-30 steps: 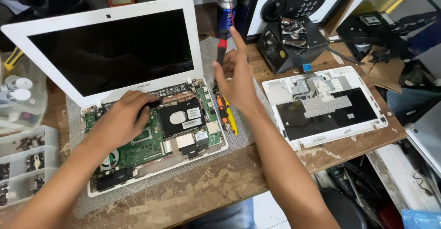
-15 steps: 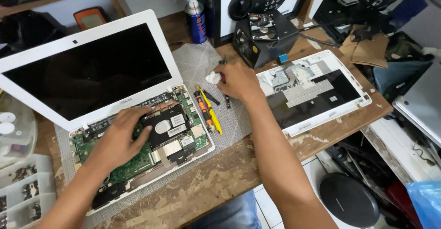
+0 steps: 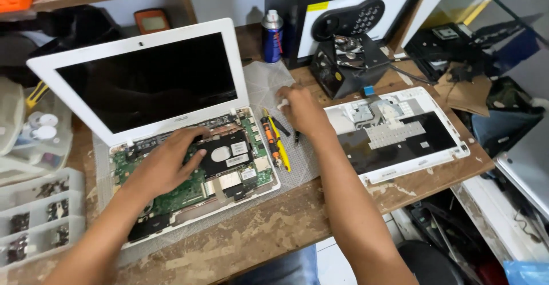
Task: Disassembling a laptop by removing screws and disconnecting internal ribbon cables to separate the top cover from the base.
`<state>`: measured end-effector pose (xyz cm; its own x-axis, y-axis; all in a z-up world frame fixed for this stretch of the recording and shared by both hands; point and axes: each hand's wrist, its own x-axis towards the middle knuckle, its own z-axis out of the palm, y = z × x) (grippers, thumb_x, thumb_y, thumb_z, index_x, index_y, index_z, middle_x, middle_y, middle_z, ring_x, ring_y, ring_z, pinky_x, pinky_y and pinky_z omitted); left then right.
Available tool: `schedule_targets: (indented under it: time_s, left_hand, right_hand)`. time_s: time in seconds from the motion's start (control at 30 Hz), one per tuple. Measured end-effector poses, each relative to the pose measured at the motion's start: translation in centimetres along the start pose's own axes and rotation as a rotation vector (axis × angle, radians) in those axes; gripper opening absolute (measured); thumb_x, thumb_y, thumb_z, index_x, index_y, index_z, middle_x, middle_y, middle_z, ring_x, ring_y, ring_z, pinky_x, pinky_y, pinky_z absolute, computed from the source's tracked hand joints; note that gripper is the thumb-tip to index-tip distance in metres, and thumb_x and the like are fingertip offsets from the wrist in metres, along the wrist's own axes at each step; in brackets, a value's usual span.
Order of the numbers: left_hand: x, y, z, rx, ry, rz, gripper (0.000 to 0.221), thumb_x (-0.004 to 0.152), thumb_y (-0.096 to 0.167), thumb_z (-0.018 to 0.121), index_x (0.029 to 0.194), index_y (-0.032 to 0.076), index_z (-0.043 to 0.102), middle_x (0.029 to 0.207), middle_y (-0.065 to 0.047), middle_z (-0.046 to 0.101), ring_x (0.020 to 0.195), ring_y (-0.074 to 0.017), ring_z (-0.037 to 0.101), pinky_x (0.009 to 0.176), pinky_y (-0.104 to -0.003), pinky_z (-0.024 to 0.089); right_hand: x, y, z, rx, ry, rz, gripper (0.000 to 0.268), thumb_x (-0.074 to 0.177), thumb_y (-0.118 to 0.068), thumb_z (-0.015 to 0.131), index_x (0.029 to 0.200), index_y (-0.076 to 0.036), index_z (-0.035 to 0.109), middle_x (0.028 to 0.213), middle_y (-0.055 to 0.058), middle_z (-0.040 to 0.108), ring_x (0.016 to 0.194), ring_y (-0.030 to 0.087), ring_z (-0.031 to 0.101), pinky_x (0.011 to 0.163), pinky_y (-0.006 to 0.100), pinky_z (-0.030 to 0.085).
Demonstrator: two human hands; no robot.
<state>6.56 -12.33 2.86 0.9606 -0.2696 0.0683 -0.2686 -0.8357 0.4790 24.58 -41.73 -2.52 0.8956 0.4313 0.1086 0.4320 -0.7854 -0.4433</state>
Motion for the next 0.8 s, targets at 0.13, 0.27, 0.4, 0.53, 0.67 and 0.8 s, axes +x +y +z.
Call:
schedule_targets:
  time_s: [0.13, 0.27, 0.4, 0.53, 0.67, 0.8]
  left_hand:
    - [-3.1, -2.3, -0.7, 0.036, 0.062, -0.064, 0.043, 0.102, 0.017, 0.055, 0.143, 0.003, 0.055, 0.132, -0.019, 0.067, 0.130, -0.0349, 0.062, 0.101, -0.048, 0.056]
    - [-5.3, -4.3, -1.5, 0.110, 0.117, -0.138, 0.044, 0.099, 0.016, 0.061, 0.140, 0.003, 0.058, 0.125, -0.021, 0.070, 0.125, -0.0358, 0.066, 0.093, -0.048, 0.061]
    - [-7.5, -5.5, -3.1, 0.206, 0.145, -0.214, 0.042, 0.096, 0.022, 0.064, 0.135, 0.006, 0.064, 0.120, -0.017, 0.073, 0.121, -0.0315, 0.069, 0.096, -0.044, 0.059]
    - [-8.2, -8.5, -2.5, 0.204, 0.172, -0.168, 0.040, 0.094, 0.018, 0.066, 0.131, 0.003, 0.066, 0.115, -0.018, 0.074, 0.119, -0.0317, 0.070, 0.096, -0.042, 0.060]
    - [-9.2, -8.5, -2.4, 0.124, 0.242, -0.086, 0.037, 0.093, 0.015, 0.068, 0.127, 0.001, 0.068, 0.117, -0.020, 0.073, 0.121, -0.0334, 0.068, 0.101, -0.042, 0.057]
    - [-9.3, -9.5, -1.5, 0.164, 0.298, -0.071, 0.045, 0.093, 0.016, 0.068, 0.137, 0.006, 0.062, 0.117, -0.016, 0.072, 0.121, -0.0312, 0.068, 0.099, -0.041, 0.056]
  right_hand:
    - [-1.1, -3.2, -1.2, 0.005, 0.077, -0.100, 0.025, 0.086, -0.005, 0.073, 0.109, -0.013, 0.072, 0.101, 0.015, 0.068, 0.099, 0.038, 0.072, 0.087, 0.048, 0.058]
    - [-1.5, -6.9, 0.8, 0.358, 0.222, -0.421, 0.034, 0.082, 0.005, 0.075, 0.113, -0.009, 0.074, 0.097, 0.015, 0.073, 0.097, 0.038, 0.071, 0.088, 0.045, 0.056]
    - [-0.4, -8.7, 3.5, 0.384, 0.176, -0.504, 0.023, 0.088, 0.009, 0.071, 0.106, -0.005, 0.074, 0.098, 0.012, 0.073, 0.098, 0.030, 0.072, 0.088, 0.038, 0.057]
    - [0.7, -9.8, 3.9, 0.293, 0.078, -0.541, 0.022, 0.086, 0.012, 0.067, 0.102, -0.001, 0.075, 0.095, 0.015, 0.072, 0.096, 0.033, 0.072, 0.087, 0.041, 0.058]
    - [1.1, -10.1, 3.9, 0.186, 0.002, -0.563, 0.020, 0.086, 0.013, 0.067, 0.099, 0.001, 0.075, 0.093, 0.016, 0.071, 0.096, 0.034, 0.071, 0.088, 0.042, 0.058]
    - [0.7, -12.6, 4.0, 0.199, -0.007, -0.664, 0.017, 0.085, 0.014, 0.069, 0.093, 0.000, 0.074, 0.089, 0.013, 0.071, 0.090, 0.030, 0.070, 0.084, 0.037, 0.058]
